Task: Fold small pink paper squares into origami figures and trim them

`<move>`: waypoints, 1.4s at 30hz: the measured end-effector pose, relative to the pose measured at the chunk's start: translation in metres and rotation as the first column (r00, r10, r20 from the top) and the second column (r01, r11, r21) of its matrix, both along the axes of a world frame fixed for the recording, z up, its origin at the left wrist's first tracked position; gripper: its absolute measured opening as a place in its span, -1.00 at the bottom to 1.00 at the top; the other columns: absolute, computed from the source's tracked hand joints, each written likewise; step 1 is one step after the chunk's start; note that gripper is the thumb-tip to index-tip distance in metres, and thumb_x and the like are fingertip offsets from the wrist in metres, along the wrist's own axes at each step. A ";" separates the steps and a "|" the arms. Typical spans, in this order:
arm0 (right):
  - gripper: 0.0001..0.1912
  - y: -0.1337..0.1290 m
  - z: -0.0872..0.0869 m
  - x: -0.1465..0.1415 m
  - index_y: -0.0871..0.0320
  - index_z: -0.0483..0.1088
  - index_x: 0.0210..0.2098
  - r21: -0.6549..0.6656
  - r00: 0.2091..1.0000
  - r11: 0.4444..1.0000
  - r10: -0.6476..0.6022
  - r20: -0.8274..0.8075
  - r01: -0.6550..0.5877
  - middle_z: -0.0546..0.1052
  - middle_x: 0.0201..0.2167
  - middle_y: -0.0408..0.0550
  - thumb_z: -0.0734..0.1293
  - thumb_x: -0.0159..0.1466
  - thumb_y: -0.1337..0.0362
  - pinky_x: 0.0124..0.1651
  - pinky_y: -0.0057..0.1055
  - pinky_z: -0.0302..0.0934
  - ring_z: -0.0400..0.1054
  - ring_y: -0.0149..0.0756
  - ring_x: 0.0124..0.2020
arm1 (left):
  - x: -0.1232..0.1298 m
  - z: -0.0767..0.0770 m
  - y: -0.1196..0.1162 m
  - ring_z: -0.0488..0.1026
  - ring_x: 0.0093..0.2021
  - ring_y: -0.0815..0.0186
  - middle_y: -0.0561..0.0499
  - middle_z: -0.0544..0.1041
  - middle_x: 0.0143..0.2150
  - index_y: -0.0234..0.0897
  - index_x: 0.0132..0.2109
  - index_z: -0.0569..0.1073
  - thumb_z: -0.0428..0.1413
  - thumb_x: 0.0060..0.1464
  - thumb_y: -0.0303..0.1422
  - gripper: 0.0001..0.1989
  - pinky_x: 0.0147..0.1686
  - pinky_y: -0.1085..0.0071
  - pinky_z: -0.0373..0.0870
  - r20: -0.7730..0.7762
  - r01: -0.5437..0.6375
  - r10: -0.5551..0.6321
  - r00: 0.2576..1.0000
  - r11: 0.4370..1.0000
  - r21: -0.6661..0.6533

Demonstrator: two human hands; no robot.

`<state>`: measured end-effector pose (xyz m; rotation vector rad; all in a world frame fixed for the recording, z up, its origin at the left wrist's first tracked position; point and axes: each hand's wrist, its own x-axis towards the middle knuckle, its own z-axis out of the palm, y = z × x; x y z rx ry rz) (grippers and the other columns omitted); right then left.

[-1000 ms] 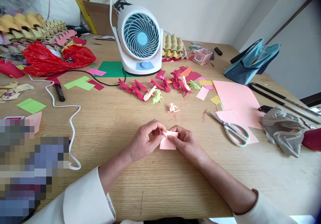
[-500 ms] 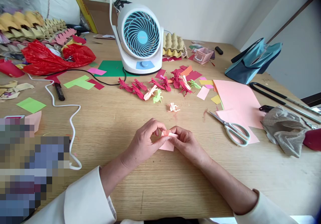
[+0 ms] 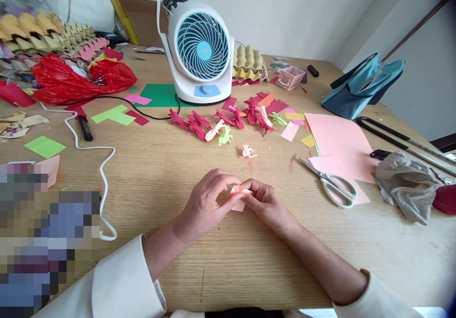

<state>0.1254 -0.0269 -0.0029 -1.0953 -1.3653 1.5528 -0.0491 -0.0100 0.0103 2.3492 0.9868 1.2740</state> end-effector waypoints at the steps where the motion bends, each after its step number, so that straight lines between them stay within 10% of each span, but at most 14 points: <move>1: -0.62 0.000 0.000 0.000 0.16 0.41 -0.30 0.000 1.000 1.000 0.000 0.004 0.000 0.41 -0.44 -0.14 0.35 0.24 -0.06 -0.31 -0.43 0.08 0.22 -0.38 -0.41 | 0.000 0.000 0.000 0.40 -0.29 0.36 0.04 0.48 -0.32 -0.24 -0.21 0.37 0.16 0.16 -0.47 -0.90 -0.24 0.41 0.38 0.000 -0.001 0.001 1.000 1.000 0.010; 42: -0.60 0.001 -0.007 0.001 0.16 0.38 -0.31 0.035 1.000 0.999 -0.017 0.013 0.016 0.39 -0.44 -0.15 0.35 0.23 -0.09 -0.30 -0.43 0.12 0.23 -0.38 -0.40 | -0.004 0.000 0.001 0.44 -0.24 0.28 -0.02 0.56 -0.23 -0.23 -0.15 0.46 0.13 0.19 -0.43 -0.92 -0.17 0.30 0.36 -0.201 -0.014 0.048 0.978 0.985 0.171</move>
